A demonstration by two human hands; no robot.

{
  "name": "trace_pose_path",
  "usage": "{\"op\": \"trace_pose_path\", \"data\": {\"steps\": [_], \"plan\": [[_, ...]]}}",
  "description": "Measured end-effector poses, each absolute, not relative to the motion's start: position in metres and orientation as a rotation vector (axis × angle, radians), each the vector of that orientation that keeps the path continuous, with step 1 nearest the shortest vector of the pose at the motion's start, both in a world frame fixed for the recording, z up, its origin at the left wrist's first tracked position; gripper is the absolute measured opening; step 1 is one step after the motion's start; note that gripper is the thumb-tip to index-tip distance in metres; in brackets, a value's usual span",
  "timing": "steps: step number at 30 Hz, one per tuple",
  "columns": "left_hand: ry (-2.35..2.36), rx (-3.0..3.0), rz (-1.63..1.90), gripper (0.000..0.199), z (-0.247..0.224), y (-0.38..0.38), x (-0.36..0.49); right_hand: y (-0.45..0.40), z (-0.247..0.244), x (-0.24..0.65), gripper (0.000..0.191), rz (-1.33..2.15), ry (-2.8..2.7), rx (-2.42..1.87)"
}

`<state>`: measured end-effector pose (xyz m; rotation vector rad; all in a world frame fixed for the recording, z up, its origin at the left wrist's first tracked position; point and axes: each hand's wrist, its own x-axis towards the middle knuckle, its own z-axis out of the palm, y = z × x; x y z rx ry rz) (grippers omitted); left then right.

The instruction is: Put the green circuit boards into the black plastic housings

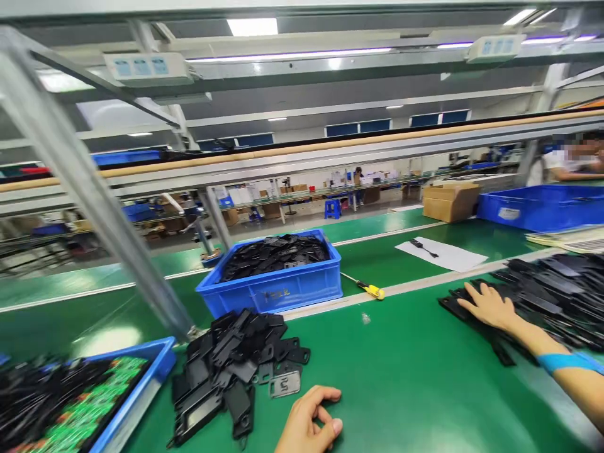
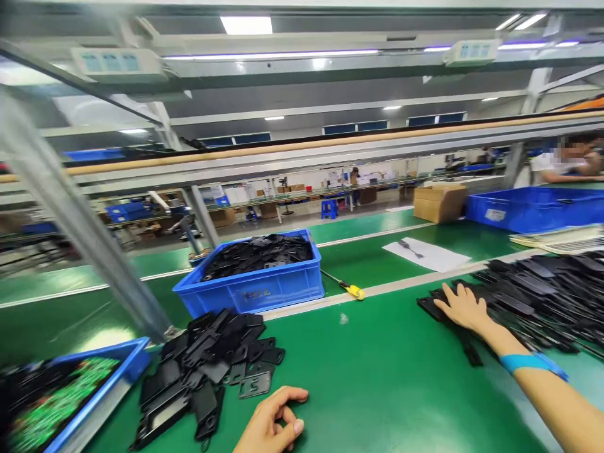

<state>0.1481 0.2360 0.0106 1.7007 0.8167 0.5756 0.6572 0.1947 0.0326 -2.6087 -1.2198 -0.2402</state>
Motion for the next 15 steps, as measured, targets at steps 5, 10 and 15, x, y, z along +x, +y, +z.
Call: {"op": "trace_pose_path", "data": {"steps": [5,10,15], "plan": [[0.845,1.555,0.572,0.035,0.023,0.224,0.153,0.234,0.032,0.534,0.058,-0.001,-1.850,-2.097],[1.200,2.006,0.697,0.035,0.052,0.255,0.115,0.236,0.031,0.371,0.050,0.064,-2.198,-1.370],[1.752,2.206,0.891,0.034,0.114,0.296,-0.005,0.220,0.008,0.284,0.036,-0.151,-2.198,-0.977]]}}
